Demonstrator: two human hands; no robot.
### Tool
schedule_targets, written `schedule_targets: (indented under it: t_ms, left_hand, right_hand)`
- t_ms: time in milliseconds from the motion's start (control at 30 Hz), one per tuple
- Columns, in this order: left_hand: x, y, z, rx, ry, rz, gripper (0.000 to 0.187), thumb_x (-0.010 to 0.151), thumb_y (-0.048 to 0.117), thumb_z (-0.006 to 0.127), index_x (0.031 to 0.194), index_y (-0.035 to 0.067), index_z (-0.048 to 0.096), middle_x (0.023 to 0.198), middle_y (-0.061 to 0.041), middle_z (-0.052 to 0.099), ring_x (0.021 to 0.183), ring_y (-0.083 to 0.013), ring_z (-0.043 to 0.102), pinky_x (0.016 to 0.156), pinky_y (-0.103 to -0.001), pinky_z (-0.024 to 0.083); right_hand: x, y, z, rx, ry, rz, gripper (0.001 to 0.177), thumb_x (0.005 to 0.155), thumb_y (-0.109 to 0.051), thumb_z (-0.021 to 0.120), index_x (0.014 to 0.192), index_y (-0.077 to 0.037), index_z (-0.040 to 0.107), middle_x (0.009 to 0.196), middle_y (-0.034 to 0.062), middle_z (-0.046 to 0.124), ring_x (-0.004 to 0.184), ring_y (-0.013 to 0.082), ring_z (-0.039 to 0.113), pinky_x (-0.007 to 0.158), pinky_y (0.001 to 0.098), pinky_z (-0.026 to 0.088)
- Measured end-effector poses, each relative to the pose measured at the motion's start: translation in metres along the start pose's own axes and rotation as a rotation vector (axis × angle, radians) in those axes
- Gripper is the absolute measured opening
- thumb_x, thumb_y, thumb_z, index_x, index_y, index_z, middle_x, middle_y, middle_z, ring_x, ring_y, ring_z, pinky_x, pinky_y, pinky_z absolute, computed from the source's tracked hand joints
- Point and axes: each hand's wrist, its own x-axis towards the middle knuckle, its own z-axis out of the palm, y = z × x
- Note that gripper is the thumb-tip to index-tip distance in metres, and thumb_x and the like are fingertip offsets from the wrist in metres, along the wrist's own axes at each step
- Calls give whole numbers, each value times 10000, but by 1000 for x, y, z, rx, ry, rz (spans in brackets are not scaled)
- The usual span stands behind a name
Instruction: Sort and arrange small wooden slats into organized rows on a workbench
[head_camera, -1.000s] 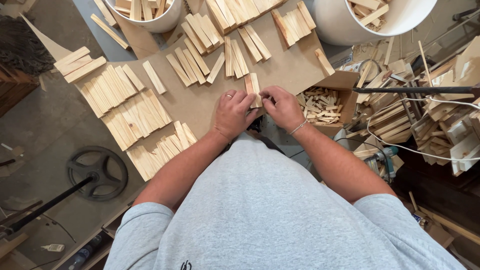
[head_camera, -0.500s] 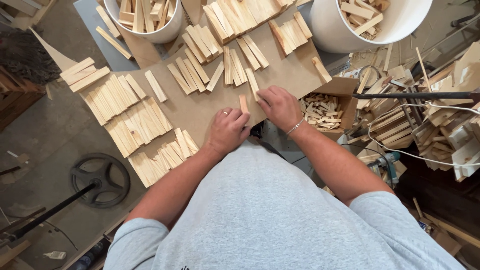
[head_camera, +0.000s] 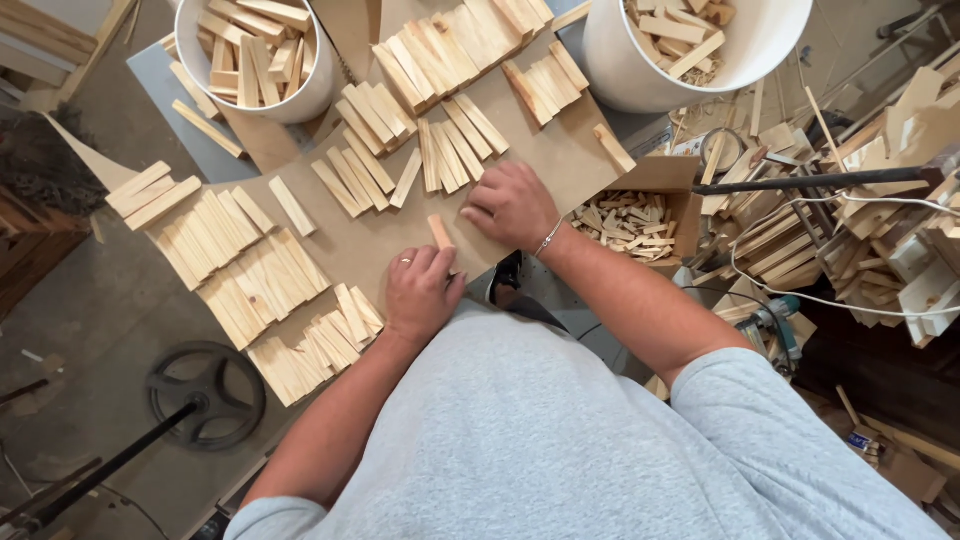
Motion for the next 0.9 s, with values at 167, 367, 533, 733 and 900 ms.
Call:
schedule_targets:
  t_ms: [167, 367, 533, 733, 900]
  left_hand:
    - [-10, -3, -10, -4, -23, -26, 336, 836, 411, 741, 1071, 174, 705, 847, -41, 598, 819, -271, 670, 761, -402, 543]
    - [-16, -3, -10, -4, -13, -54, 337, 837, 421, 744, 1068, 179, 711, 850, -35, 612, 819, -271, 674, 760, -405, 546]
    - [-21, -5, -8, 19, -18, -81, 362, 817, 423, 763, 1087, 187, 714, 869, -29, 634, 845, -262, 687, 775, -401, 552]
    - [-15, -21, -48, -124, -67, -100, 387, 844, 404, 745, 1144, 162, 710, 892, -46, 650, 861, -289, 692, 761, -418, 548]
    - [-36, -48, -73, -96, 51, -179, 316, 862, 375, 766, 1097, 166, 728, 900, -37, 666, 844, -284, 692, 759, -409, 548]
  right_hand:
    - [4, 8, 7, -64, 56, -25, 188, 919, -400, 739, 896, -218, 697, 854, -11, 592, 884, 222, 632, 802, 389, 513]
    - [5, 2, 6, -73, 115, -4, 150, 924, -367, 739, 930, -217, 742, 870, -3, 614, 879, 228, 647, 807, 396, 521]
    - [4, 4, 10, -58, 77, -12, 152, 900, -360, 753, 964, -223, 746, 940, -4, 647, 951, 240, 653, 843, 419, 507]
    - [-19, 3, 22, -29, 9, 27, 221, 933, -401, 739, 1026, -200, 752, 1005, 27, 662, 989, 261, 654, 871, 409, 517]
    - [-55, -28, 32, 163, -117, 141, 287, 892, -359, 779, 1079, -147, 730, 867, 101, 681, 859, 331, 695, 802, 464, 557]
